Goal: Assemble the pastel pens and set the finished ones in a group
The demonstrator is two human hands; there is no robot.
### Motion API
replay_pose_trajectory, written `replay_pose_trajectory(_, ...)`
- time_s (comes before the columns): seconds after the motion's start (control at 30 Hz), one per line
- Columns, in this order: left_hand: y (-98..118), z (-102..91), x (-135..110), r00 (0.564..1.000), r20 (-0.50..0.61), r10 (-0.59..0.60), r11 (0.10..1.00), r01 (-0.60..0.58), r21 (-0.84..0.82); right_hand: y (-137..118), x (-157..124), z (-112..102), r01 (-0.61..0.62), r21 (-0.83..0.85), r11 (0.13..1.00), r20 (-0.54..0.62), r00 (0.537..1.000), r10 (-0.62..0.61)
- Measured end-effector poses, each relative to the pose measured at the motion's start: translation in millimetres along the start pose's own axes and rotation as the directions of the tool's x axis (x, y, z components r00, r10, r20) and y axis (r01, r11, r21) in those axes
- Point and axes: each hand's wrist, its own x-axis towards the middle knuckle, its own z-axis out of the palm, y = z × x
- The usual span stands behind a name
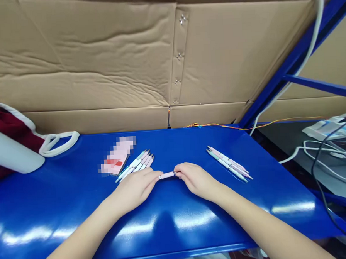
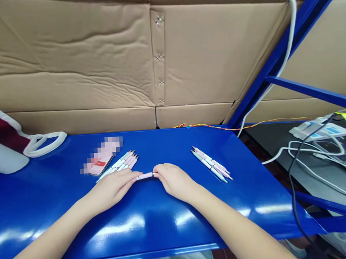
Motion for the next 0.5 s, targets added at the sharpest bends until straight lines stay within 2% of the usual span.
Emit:
replay_pose_trajectory(0.23,0.7,1.7,0.4,1.000,-0.019,0.013,0.998,-0.011,0.065,-0.5,-0.8,0.0,0.019,0.141,0.990,-0.114,0.993,-0.003)
replay_pose_trajectory(0.5,1.8,-1.7,0.5,1.000,0.023,0.003,1.000,-0.003,0.000,-0.2,0.0,-4.0,0.061,0.197,0.978,-0.127,0.991,-0.036)
